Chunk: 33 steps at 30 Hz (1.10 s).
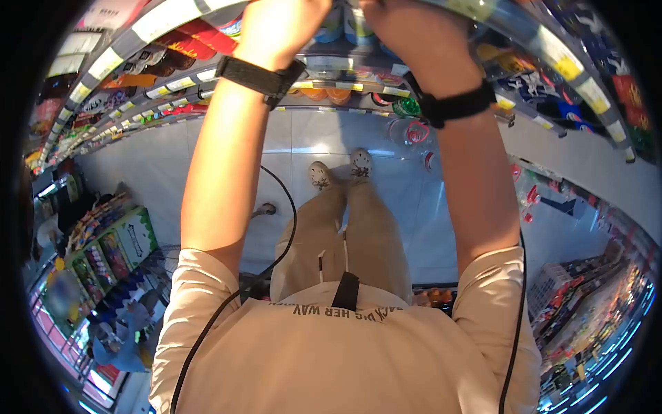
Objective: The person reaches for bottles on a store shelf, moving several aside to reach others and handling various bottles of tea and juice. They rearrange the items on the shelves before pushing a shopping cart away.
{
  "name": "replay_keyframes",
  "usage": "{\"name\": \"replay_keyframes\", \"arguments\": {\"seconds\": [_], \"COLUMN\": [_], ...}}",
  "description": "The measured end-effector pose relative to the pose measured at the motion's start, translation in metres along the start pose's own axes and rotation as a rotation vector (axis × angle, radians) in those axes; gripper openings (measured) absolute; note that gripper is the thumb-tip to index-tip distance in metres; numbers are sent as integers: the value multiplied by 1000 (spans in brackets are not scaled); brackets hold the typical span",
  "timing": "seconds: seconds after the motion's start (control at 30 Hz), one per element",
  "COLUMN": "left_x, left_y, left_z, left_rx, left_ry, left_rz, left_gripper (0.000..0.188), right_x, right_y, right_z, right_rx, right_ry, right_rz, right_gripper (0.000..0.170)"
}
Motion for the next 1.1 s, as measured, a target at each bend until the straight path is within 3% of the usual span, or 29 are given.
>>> {"name": "replay_keyframes", "arguments": {"seconds": [0.1,0.13,0.23,0.33,0.43,0.53,0.63,0.67,0.77,0.87,0.97,1.1], "left_x": [-8,-9,-6,-11,-13,-22,-20,-21,-26,-27,-40,-30], "left_y": [7,6,2,5,3,13,13,11,9,15,15,-4], "left_z": [14,12,6,8,4,5,1,2,5,-2,3,-15], "left_rx": [-37,-31,-1,-151,-192,-291,-393,-497,-590,-297,-218,-228], "left_ry": [-220,-84,-124,-114,-44,-260,-303,-237,-206,-166,-143,-96], "left_rz": [57,-49,30,-101,-181,-96,-43,-176,-180,24,191,232], "left_gripper": [34,37,36,35,36,36,38,39,37,34,33,33], "right_x": [3,0,2,6,6,1,3,4,9,15,16,19], "right_y": [2,3,1,12,12,10,9,9,9,11,13,12], "right_z": [6,9,1,2,8,16,18,18,10,-6,-2,2], "right_rx": [130,44,220,234,97,-38,-69,-94,-109,-60,-103,-124], "right_ry": [-302,-157,-106,-217,-181,-151,-331,-356,-416,-412,-343,-337], "right_rz": [117,79,27,-77,-75,-84,-45,-35,-50,-138,-165,-185], "right_gripper": [18,16,14,13,12,12,10,10,10,13,14,14]}}
Point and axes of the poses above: each hand's wrist, its own y-axis away from the middle knuckle, its own z-axis out of the palm, x = y × z, the point moved 3 cm from there along -y, towards the middle knuckle, and after that the axes turned 3 degrees about z, right-handed, at the moved point
